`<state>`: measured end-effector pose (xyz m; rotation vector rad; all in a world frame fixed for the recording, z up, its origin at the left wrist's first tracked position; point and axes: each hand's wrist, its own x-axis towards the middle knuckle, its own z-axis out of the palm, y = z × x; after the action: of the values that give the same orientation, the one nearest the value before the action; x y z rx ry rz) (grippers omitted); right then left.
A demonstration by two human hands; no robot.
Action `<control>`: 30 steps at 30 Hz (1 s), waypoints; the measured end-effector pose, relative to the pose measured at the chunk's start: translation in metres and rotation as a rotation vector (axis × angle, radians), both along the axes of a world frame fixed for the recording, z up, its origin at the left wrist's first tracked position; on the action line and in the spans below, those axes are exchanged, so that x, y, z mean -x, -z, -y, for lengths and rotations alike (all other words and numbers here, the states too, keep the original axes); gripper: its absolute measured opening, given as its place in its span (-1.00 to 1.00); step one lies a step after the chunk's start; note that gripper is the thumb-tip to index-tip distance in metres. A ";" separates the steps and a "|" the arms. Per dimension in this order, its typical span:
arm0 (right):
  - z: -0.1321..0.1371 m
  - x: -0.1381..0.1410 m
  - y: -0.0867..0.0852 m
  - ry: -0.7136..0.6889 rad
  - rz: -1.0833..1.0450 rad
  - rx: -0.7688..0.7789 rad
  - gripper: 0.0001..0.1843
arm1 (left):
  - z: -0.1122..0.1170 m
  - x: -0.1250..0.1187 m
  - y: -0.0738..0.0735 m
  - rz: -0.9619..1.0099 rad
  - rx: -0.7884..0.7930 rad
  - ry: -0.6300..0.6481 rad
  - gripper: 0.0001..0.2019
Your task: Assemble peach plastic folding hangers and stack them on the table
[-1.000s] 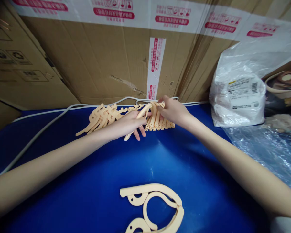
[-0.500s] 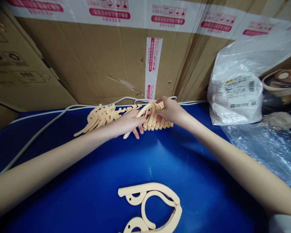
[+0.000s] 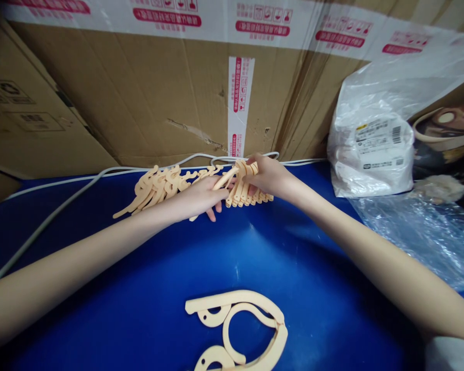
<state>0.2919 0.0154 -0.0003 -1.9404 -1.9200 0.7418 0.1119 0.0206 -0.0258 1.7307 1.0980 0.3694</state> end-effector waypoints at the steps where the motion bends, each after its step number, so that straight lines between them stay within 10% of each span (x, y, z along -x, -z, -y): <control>1: 0.000 0.000 0.000 0.003 -0.002 -0.003 -0.56 | 0.001 0.000 -0.002 -0.001 0.005 0.004 -0.66; 30: 0.001 0.004 0.002 0.018 -0.098 0.015 -0.51 | 0.004 0.000 -0.005 -0.001 0.044 -0.002 -0.60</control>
<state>0.2878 0.0144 -0.0027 -1.8904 -1.8422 0.8327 0.1120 0.0162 -0.0204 1.6915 1.1011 0.3439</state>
